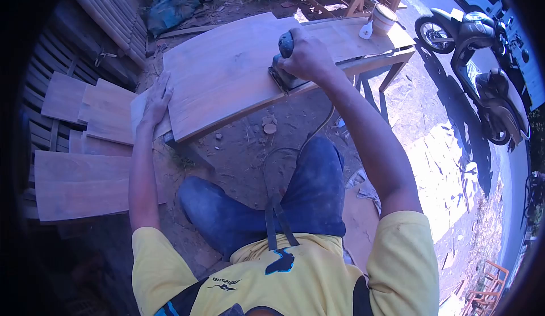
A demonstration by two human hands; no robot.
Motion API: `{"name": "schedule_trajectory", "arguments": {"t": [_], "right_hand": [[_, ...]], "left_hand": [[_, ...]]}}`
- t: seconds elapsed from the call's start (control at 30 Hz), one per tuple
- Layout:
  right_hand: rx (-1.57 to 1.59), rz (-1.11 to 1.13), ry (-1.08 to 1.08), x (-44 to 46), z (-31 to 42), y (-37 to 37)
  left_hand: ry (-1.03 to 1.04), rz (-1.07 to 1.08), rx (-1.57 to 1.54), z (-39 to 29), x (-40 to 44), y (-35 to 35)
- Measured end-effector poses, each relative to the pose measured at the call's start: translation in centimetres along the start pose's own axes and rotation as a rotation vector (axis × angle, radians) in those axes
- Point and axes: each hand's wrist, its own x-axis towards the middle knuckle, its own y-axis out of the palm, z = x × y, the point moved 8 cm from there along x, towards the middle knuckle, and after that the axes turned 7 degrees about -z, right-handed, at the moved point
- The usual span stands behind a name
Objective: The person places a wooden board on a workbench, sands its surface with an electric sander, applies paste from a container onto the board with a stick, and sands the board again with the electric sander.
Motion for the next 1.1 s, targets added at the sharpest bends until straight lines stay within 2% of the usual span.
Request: {"name": "schedule_trajectory", "arguments": {"t": [0.1,0.2,0.23,0.43,0.53,0.6,0.7,0.73,0.77,0.83,0.87,0.97,1.1], "right_hand": [[-0.032,-0.153,-0.024,0.1,-2.8,-2.3],[0.007,-0.057,-0.064,-0.9,0.2,-1.3],[0.02,-0.015,-0.047,-1.2,1.9,-0.3],[0.087,0.101,-0.391,-4.1,17.8,4.9],[0.167,0.237,-0.488,-6.0,25.3,7.2],[0.241,0.263,-0.596,-7.0,29.0,8.5],[0.236,0.298,-0.627,-7.5,29.9,8.5],[0.188,0.258,-0.616,-7.1,29.0,8.5],[0.199,0.247,-0.6,-6.5,27.9,8.1],[0.169,0.237,-0.516,-5.2,25.1,6.6],[0.142,0.153,-0.523,-4.3,23.4,6.2],[0.122,0.155,-0.393,-1.4,20.1,6.5],[0.094,0.179,-0.407,-1.9,23.4,7.2]], "left_hand": [[-0.017,0.002,0.018,-0.1,0.0,0.2],[-0.055,0.018,0.038,-0.9,-0.3,-0.2],[-0.064,0.03,0.047,-1.2,-0.3,-0.4],[-0.097,0.017,0.049,-0.9,-0.5,-0.1],[-0.106,0.053,0.014,-1.2,-0.7,-0.4],[-0.014,0.055,0.015,-2.1,-1.6,-1.2],[0.035,0.021,0.041,0.6,-0.6,1.0],[0.02,0.033,0.042,0.5,-0.6,0.4],[-0.082,0.098,0.019,-1.1,-1.2,-0.6],[-0.094,0.084,0.047,-1.3,-1.4,-0.4],[-0.114,0.071,0.062,-1.3,-1.3,-0.6],[-0.132,0.065,0.058,-1.3,-1.8,-0.7],[-0.119,0.059,0.036,-1.5,-1.6,-0.7]]}}
